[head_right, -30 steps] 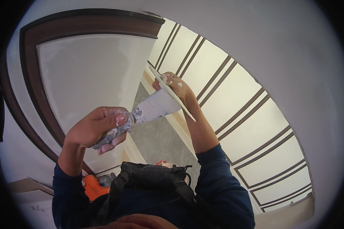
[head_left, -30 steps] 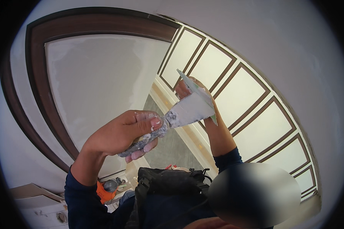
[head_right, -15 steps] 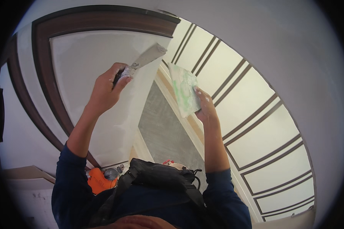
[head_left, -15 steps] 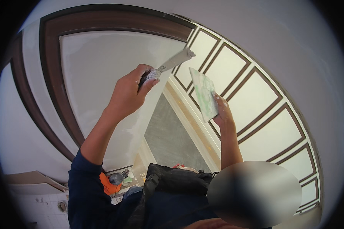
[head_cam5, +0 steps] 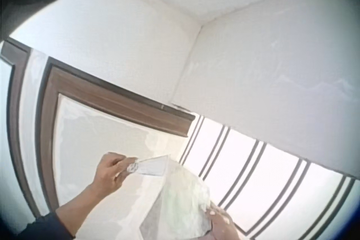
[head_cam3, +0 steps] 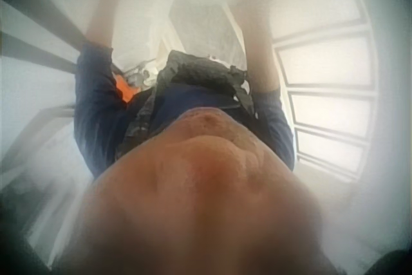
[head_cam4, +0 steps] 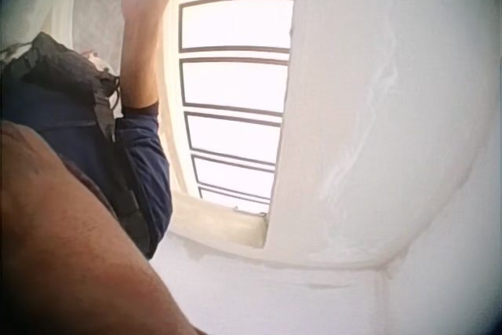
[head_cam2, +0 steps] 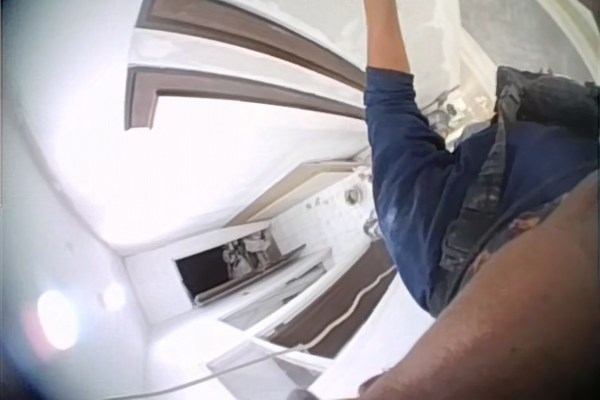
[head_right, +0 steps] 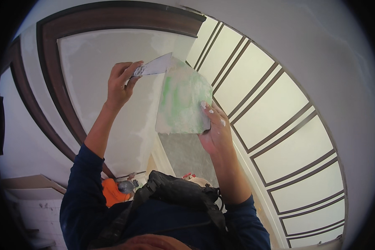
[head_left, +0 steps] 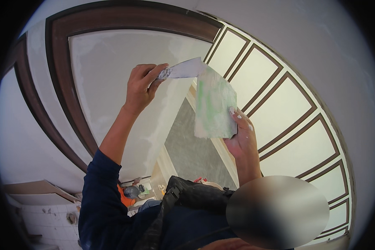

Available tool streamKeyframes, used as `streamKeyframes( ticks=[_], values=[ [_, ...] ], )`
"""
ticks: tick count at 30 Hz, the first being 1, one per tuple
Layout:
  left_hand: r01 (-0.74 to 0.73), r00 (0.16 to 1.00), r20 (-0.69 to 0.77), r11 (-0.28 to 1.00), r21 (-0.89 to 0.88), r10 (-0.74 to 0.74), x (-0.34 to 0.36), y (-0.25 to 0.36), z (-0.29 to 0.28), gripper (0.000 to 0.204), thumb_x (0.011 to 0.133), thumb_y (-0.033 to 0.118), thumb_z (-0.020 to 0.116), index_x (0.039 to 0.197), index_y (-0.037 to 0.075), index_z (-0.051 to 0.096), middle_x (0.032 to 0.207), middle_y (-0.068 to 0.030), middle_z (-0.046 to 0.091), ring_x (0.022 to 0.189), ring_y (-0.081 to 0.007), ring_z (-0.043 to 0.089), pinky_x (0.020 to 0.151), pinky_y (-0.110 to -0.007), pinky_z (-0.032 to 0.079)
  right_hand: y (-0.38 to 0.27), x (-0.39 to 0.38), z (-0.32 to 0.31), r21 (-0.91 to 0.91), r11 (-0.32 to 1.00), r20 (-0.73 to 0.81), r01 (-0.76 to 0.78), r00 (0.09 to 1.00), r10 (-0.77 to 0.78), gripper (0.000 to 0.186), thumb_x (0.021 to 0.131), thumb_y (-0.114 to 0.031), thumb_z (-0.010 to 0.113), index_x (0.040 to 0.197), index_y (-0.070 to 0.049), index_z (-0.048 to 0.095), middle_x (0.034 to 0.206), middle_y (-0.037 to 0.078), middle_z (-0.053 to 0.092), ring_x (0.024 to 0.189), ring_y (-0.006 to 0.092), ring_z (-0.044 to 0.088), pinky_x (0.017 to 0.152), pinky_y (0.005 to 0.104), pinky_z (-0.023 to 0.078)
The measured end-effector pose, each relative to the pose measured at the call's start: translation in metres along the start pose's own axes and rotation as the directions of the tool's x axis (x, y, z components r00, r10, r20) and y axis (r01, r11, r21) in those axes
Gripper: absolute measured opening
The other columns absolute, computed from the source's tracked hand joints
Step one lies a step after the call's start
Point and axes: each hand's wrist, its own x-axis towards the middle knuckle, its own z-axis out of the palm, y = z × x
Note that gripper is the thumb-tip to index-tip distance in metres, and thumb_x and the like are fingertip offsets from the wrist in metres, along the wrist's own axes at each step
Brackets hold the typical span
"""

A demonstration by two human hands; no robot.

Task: The person applies plaster to a curved ceiling surface using a trowel and a hawk. They repeatedly scoop plaster from the hawk and smooth it onto the ceiling, working along the edge of a decorative molding.

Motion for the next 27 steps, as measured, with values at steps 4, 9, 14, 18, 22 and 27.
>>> streamKeyframes(
  ticks=[4, 9, 14, 18, 22, 27],
  values=[
    [0.083, 0.995, 0.052, 0.995, 0.046, -0.085, -0.002, -0.012, -0.013, 0.039, 0.079, 0.010, 0.077, 0.117, 0.013, 0.069, 0.094, -0.0063, 0.064, 0.088, -0.0246, 0.060, 0.076, -0.037, 0.049, -0.010, -0.007, 0.018, -0.045, 0.996, -0.024, 0.074, 0.997, -0.075, 0.049, 0.097, -0.015, 0.058, 0.136, 0.009, 0.043, 0.125, 0.017, 0.059, 0.113, 0.0245, 0.062, 0.095, 0.0392, 0.053],
    [0.209, 0.973, -0.135, 0.967, 0.148, -0.190, 0.040, -0.022, -0.040, 0.030, 0.086, 0.009, 0.072, 0.115, 0.007, 0.065, 0.094, -0.0100, 0.064, 0.088, -0.0271, 0.061, 0.072, -0.038, 0.051, -0.045, 0.017, 0.073, -0.210, 0.936, -0.015, 0.284, 0.956, -0.293, 0.048, 0.095, -0.013, 0.058, 0.135, 0.009, 0.044, 0.121, 0.015, 0.061, 0.107, 0.0247, 0.063, 0.092, 0.0389, 0.054],
    [0.070, 0.968, -0.237, 0.814, 0.577, 0.085, 0.121, -0.051, -0.067, 0.023, 0.094, 0.023, 0.064, 0.102, 0.001, 0.064, 0.110, -0.0126, 0.067, 0.116, -0.0301, 0.058, 0.101, -0.041, 0.043, -0.136, 0.087, 0.198, -0.536, -0.120, 0.595, 0.836, 0.273, -0.756, 0.037, 0.090, -0.008, 0.058, 0.125, 0.004, 0.054, 0.109, 0.015, 0.063, 0.097, 0.0283, 0.063, 0.084, 0.0395, 0.053],
    [0.070, 0.978, -0.203, 0.828, 0.557, 0.054, 0.153, -0.087, -0.067, 0.031, 0.098, 0.031, 0.057, 0.096, 0.000, 0.063, 0.117, -0.0126, 0.066, 0.130, -0.0277, 0.050, 0.117, -0.043, 0.030, -0.233, 0.152, 0.302, -0.385, -0.886, 0.921, 0.257, 0.053, -0.385, 0.025, 0.087, -0.011, 0.058, 0.107, 0.003, 0.064, 0.104, 0.020, 0.065, 0.093, 0.0353, 0.064, 0.078, 0.0447, 0.052],
    [0.089, 0.986, -0.168, 0.866, 0.493, -0.005, 0.151, -0.116, -0.064, 0.033, 0.099, 0.031, 0.054, 0.101, -0.001, 0.063, 0.120, -0.0124, 0.064, 0.131, -0.0272, 0.049, 0.120, -0.044, 0.028, -0.287, 0.203, 0.315, 0.001, -0.995, 0.985, -0.101, 0.174, -0.016, 0.022, 0.084, -0.014, 0.061, 0.096, 0.002, 0.069, 0.091, 0.020, 0.067, 0.081, 0.0346, 0.065, 0.067, 0.0455, 0.051],
    [0.079, 0.992, -0.126, 0.913, 0.399, -0.031, 0.154, -0.136, -0.066, 0.034, 0.099, 0.031, 0.055, 0.107, -0.001, 0.063, 0.119, -0.0117, 0.064, 0.129, -0.0297, 0.049, 0.120, -0.046, 0.028, -0.305, 0.269, 0.287, 0.266, -0.911, 0.881, -0.315, 0.463, 0.098, 0.031, 0.089, -0.003, 0.058, 0.119, -0.007, 0.065, 0.104, 0.006, 0.057, 0.092, 0.0254, 0.062, 0.073, 0.0403, 0.058]
  ],
)
